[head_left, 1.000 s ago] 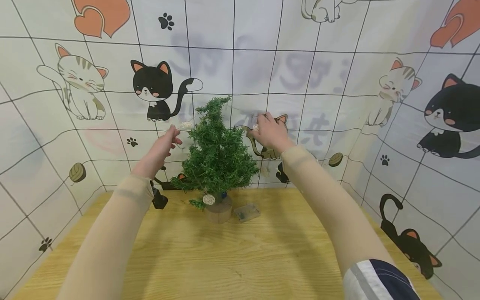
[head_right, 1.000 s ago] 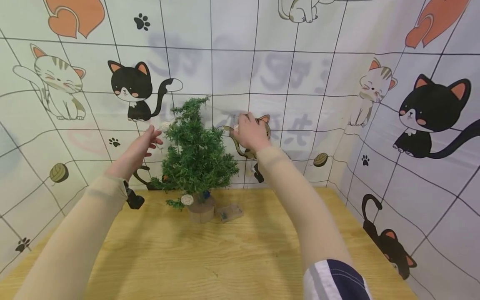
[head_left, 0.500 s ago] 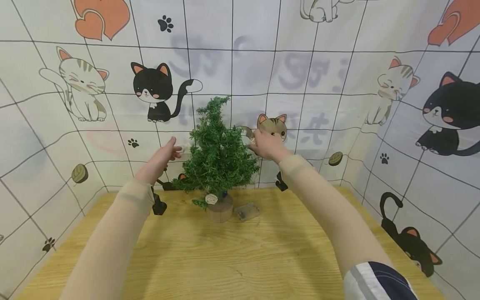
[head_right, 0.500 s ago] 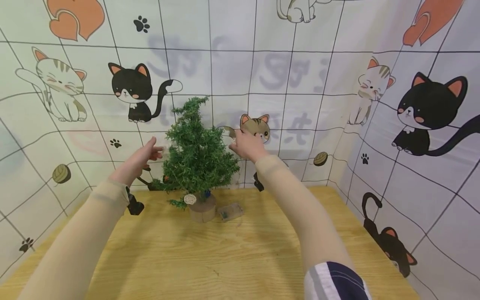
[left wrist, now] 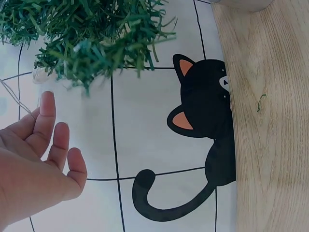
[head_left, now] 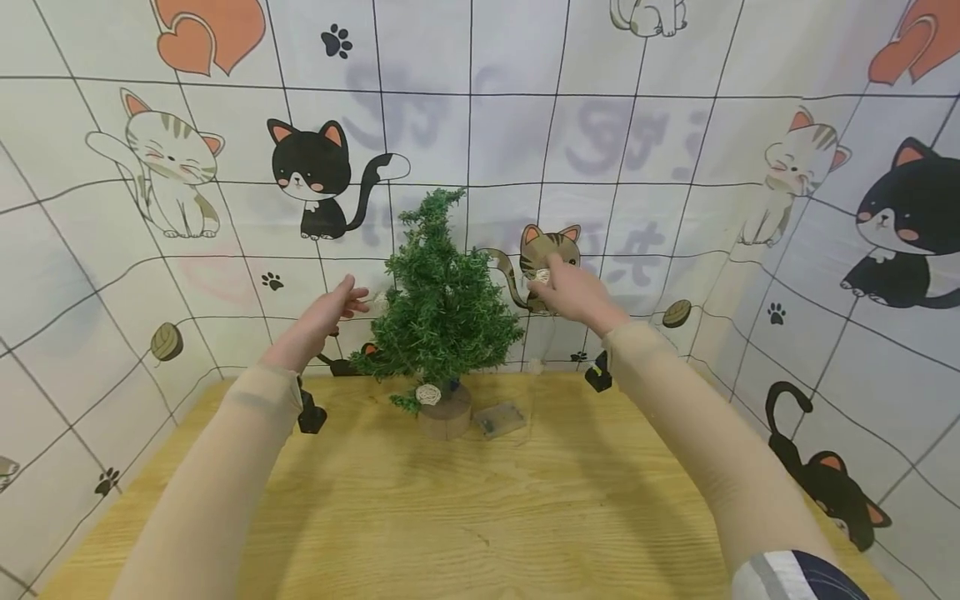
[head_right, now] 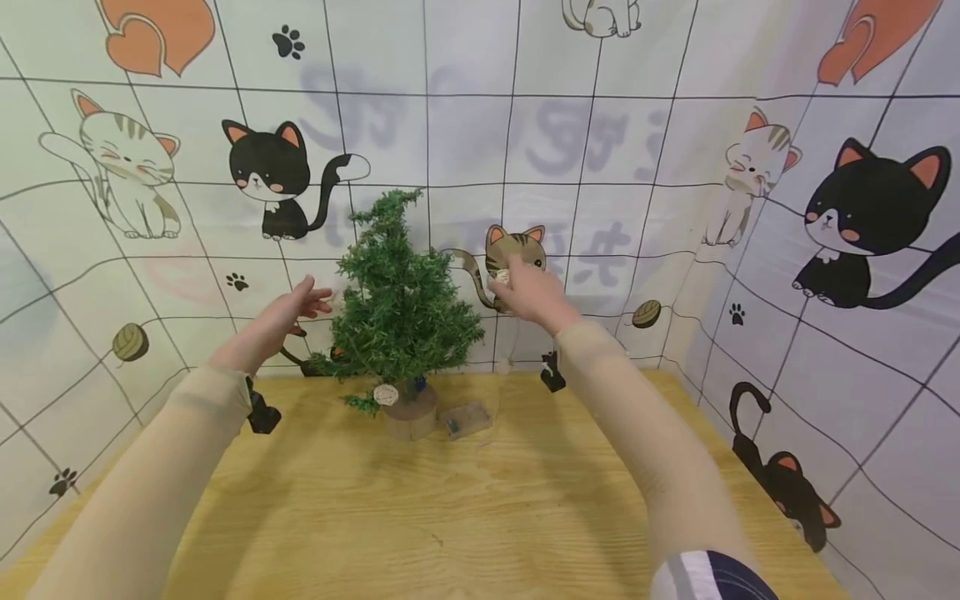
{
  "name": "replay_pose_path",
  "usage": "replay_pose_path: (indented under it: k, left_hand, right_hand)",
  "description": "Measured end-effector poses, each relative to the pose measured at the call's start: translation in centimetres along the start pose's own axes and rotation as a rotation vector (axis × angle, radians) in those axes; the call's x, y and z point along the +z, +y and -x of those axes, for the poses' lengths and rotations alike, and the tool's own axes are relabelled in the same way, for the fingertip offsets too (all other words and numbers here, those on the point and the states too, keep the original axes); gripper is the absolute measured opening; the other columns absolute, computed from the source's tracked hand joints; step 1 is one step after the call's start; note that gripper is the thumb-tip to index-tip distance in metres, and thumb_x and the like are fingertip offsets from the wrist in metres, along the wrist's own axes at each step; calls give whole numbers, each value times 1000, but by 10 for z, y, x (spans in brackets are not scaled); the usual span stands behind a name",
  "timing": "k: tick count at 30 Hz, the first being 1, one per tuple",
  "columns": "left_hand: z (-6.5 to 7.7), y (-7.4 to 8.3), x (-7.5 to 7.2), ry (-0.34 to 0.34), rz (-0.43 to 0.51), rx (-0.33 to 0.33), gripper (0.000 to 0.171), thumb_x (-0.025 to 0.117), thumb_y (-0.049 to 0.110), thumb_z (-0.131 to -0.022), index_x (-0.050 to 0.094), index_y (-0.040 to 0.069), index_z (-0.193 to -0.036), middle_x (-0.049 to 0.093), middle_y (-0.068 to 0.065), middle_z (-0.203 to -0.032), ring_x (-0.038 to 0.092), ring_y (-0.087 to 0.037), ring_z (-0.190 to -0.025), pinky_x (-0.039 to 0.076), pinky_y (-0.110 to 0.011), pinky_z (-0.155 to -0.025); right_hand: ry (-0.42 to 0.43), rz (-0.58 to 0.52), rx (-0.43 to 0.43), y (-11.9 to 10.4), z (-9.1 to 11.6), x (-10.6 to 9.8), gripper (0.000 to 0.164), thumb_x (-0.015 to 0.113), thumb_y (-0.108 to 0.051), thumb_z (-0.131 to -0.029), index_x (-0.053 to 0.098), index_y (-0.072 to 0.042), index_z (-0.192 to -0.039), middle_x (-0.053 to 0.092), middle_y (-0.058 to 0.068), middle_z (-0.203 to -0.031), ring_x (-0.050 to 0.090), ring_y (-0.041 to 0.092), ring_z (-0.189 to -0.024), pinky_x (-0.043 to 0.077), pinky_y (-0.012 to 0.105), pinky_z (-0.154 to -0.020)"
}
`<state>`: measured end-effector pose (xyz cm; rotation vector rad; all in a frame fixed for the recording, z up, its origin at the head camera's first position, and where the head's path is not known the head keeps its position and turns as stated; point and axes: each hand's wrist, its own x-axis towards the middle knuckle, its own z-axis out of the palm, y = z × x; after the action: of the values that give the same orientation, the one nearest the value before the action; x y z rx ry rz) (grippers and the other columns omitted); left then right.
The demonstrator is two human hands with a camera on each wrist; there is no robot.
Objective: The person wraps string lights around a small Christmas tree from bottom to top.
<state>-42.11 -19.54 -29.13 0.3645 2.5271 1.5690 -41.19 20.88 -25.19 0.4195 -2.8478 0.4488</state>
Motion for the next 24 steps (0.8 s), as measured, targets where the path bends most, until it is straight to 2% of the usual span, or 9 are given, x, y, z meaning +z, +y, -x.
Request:
replay_pose_path:
  k: [1,4,7,11,14,17,20,22,24]
  left_hand:
    - [-1,1,2,-8,-3,6,79,13,64,-98,23,9,-155,37,-22,-147,22,-41,-138,15,-63,-108]
    - [-5,4,7,-26,-11,16,78,14,62,-100,23,8,-154,37,-21,-148,23,-41,-138,15,-62,-109]
    - [-9,7,13,-44,-13,21,80,16,62,-100,23,3,-153,34,-21,-148,24,-40,-138,16,-59,-110]
    - [-12,9,20,-75,-11,16,88,18,67,-97,19,0,-153,26,-23,-153,22,-39,-140,17,-56,-112]
    - [-11,9,21,-86,-14,8,91,19,70,-95,15,0,-154,21,-23,-155,20,-38,-141,18,-55,-113]
    - [-8,10,19,-78,-24,15,90,18,69,-96,19,-2,-153,25,-25,-153,23,-39,-140,19,-56,-112]
    - [-4,11,15,-79,-54,32,85,16,65,-98,23,0,-152,31,-25,-151,26,-40,-139,19,-59,-110]
    - [0,11,12,-78,-79,43,81,16,64,-99,24,4,-153,34,-23,-150,26,-40,-139,20,-60,-109]
    - [5,11,9,-58,-100,55,78,16,62,-100,27,6,-153,36,-22,-149,26,-40,-139,23,-61,-106]
  right_hand:
    - [8,-37,4,5,6,-4,61,45,-45,-101,35,-1,-141,61,11,-96,59,25,-73,48,42,-62]
    - [17,-143,7,17,25,-16,63,43,-46,-102,31,0,-144,59,17,-106,59,29,-81,46,43,-66]
    - [-5,-229,3,28,44,-22,66,41,-48,-102,29,1,-144,50,22,-131,56,35,-96,44,49,-77]
    - [-26,-292,-16,37,67,-22,59,41,-48,-102,36,0,-136,37,15,-150,53,35,-104,43,49,-83]
    - [-34,-346,-32,41,82,-22,45,42,-42,-103,41,-1,-120,38,14,-150,51,30,-83,41,44,-72]
    - [-28,-377,-32,41,96,-26,40,43,-42,-103,42,-3,-112,40,13,-149,35,24,-62,35,40,-61]
    - [-4,-375,-31,40,109,-31,38,44,-42,-103,43,-4,-112,44,12,-147,33,23,-60,33,38,-59]
    - [4,-389,-29,40,117,-34,38,44,-42,-103,44,-5,-111,45,11,-147,39,26,-64,33,39,-61]
    - [4,-412,-31,40,124,-37,35,43,-40,-104,44,-5,-111,46,11,-146,53,30,-80,35,39,-66]
